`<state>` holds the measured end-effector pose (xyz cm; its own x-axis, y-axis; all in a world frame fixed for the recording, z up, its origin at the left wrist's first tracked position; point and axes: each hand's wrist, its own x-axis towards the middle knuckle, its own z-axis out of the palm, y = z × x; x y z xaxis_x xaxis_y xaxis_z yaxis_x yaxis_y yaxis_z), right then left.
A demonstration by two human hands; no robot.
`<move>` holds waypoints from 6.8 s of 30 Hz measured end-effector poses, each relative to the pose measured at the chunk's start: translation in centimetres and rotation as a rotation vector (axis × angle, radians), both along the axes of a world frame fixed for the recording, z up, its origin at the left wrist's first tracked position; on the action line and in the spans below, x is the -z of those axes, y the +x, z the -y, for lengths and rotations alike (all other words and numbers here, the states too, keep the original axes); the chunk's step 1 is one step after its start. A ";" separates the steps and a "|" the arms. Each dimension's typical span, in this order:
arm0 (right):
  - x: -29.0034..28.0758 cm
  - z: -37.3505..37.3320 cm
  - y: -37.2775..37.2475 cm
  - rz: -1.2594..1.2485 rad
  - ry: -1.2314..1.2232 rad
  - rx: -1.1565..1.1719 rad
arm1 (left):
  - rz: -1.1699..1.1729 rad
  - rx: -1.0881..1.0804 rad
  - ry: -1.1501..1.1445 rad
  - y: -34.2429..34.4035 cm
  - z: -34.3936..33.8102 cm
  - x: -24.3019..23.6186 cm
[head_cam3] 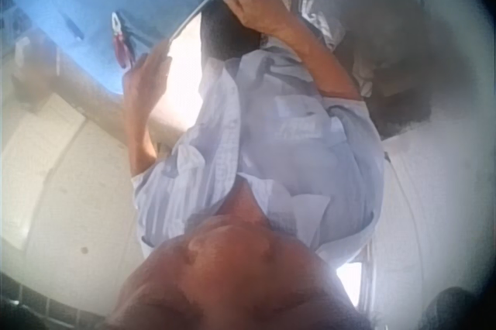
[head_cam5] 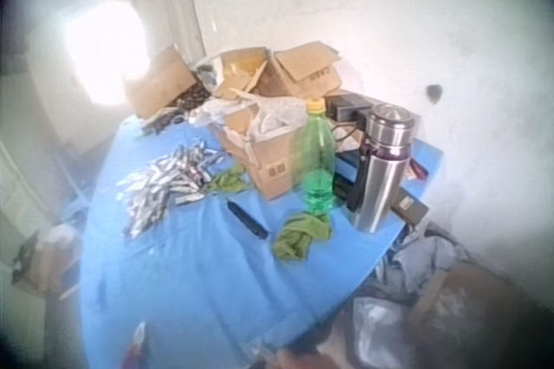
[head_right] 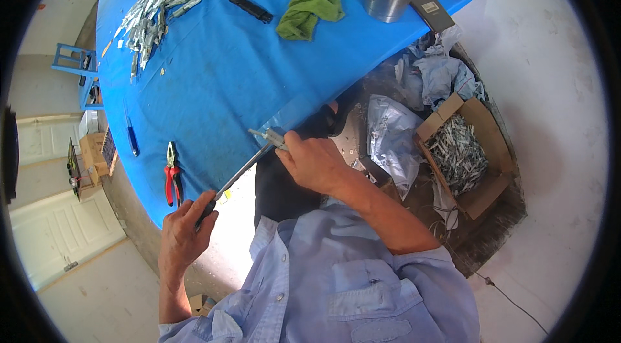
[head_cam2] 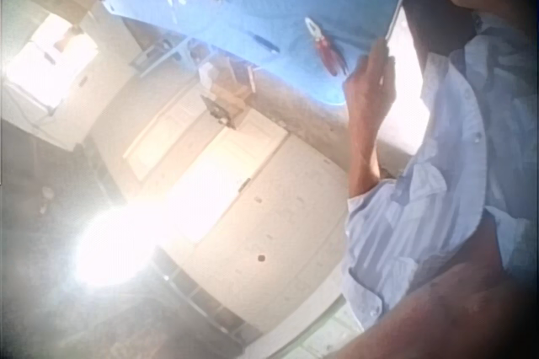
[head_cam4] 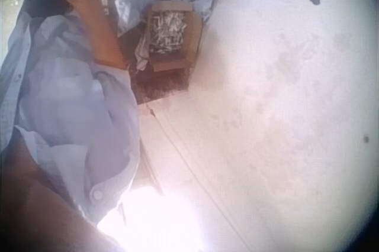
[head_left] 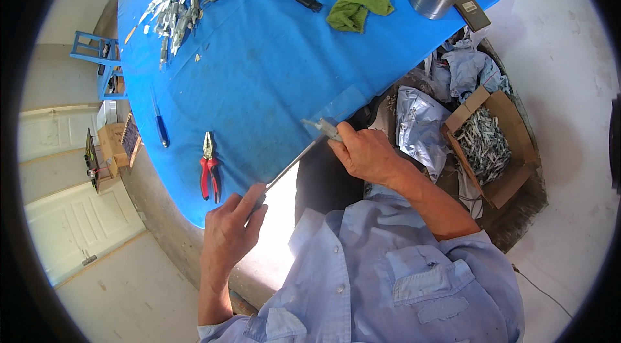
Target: The person uses pliers and a screwdriver to disassemble and adjust small metal nozzle components on a blue table, handling the items one at a time.
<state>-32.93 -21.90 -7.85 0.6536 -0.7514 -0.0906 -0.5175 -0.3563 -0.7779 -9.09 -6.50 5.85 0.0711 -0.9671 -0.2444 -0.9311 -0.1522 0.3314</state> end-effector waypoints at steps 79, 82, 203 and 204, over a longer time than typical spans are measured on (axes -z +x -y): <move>0.4 0.3 -0.3 0.082 0.010 -0.044 | -0.601 -0.364 0.351 2.1 -0.3 4.7; 0.2 0.4 -0.2 0.069 0.024 -0.040 | -0.335 -0.185 0.108 1.5 -0.8 4.3; 0.6 -3.6 0.8 0.793 0.941 0.445 | -0.365 -0.274 -0.118 -1.0 -5.5 4.0; 0.5 -3.7 0.9 0.810 0.944 0.465 | -0.380 -0.291 -0.089 -1.1 -5.5 3.7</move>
<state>-31.99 -18.22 -8.38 0.4711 -0.7825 -0.4072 0.2810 0.5707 -0.7715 -10.17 -0.97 2.15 0.2636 -0.9385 -0.2232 -0.6643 -0.3443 0.6635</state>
